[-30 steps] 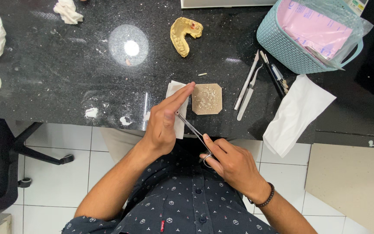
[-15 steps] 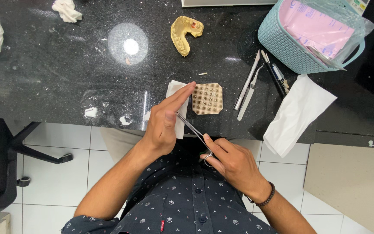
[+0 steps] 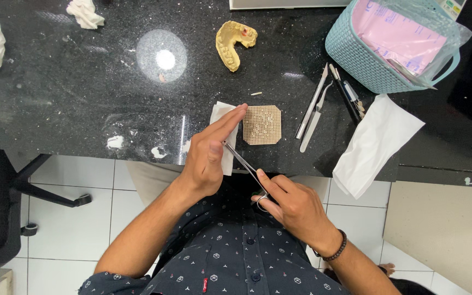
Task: The person shapes a small pink dental prosthesis component held in a hemostat, adding and sculpting material with a hand tool over a mesh pad, then carries it to a porcelain furnace and places it on a firing tray inside the furnace.
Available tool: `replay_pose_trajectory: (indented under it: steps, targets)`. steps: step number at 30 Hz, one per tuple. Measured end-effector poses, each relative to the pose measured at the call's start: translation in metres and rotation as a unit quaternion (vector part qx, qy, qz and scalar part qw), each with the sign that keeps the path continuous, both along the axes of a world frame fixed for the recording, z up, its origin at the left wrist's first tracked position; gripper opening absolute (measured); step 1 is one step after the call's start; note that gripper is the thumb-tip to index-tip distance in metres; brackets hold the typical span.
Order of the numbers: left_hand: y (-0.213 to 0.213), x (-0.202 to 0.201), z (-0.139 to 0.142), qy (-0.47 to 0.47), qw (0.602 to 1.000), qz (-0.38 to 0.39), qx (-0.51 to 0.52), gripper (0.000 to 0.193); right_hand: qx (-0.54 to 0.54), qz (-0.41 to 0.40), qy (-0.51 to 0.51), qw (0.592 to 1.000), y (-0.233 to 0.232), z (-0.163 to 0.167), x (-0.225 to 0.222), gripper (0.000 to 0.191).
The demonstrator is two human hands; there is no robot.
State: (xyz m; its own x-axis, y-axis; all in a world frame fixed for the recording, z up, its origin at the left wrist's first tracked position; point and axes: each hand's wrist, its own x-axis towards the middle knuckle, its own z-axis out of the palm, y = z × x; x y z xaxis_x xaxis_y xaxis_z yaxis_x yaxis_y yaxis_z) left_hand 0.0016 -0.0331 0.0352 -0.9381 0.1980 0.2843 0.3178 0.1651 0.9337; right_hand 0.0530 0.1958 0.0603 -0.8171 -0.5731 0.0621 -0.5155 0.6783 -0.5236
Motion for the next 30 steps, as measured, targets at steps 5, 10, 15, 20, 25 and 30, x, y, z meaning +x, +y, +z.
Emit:
replay_pose_trajectory:
  steps: [5, 10, 15, 20, 25, 30]
  targets:
    - [0.000, -0.001, -0.001, 0.000, 1.000, 0.000, -0.006, 0.090, 0.037, -0.008, 0.005, 0.999, -0.005, 0.008, 0.003, 0.058]
    - [-0.001, 0.000, -0.001, 0.000, 1.000, -0.002, -0.006, 0.089, 0.060, -0.026, -0.011, 0.998, -0.007, 0.015, 0.004, 0.056]
    - [-0.001, -0.001, -0.001, -0.002, 1.000, -0.002, -0.003, 0.090, 0.049, -0.031, -0.013, 0.998, -0.004, 0.017, 0.004, 0.057]
    - [-0.002, 0.000, -0.004, -0.011, 1.000, 0.004, 0.011, 0.092, 0.022, -0.052, 0.009, 0.998, -0.002, 0.009, 0.010, 0.050]
    - [-0.001, 0.004, -0.005, -0.078, 0.984, 0.005, 0.159, 0.103, -0.024, -0.058, 0.056, 0.996, 0.002, 0.002, 0.010, 0.048]
    - [-0.009, 0.014, -0.005, -0.036, 0.974, 0.067, 0.213, 0.099, -0.073, -0.080, 0.051, 0.993, 0.002, 0.001, 0.012, 0.046]
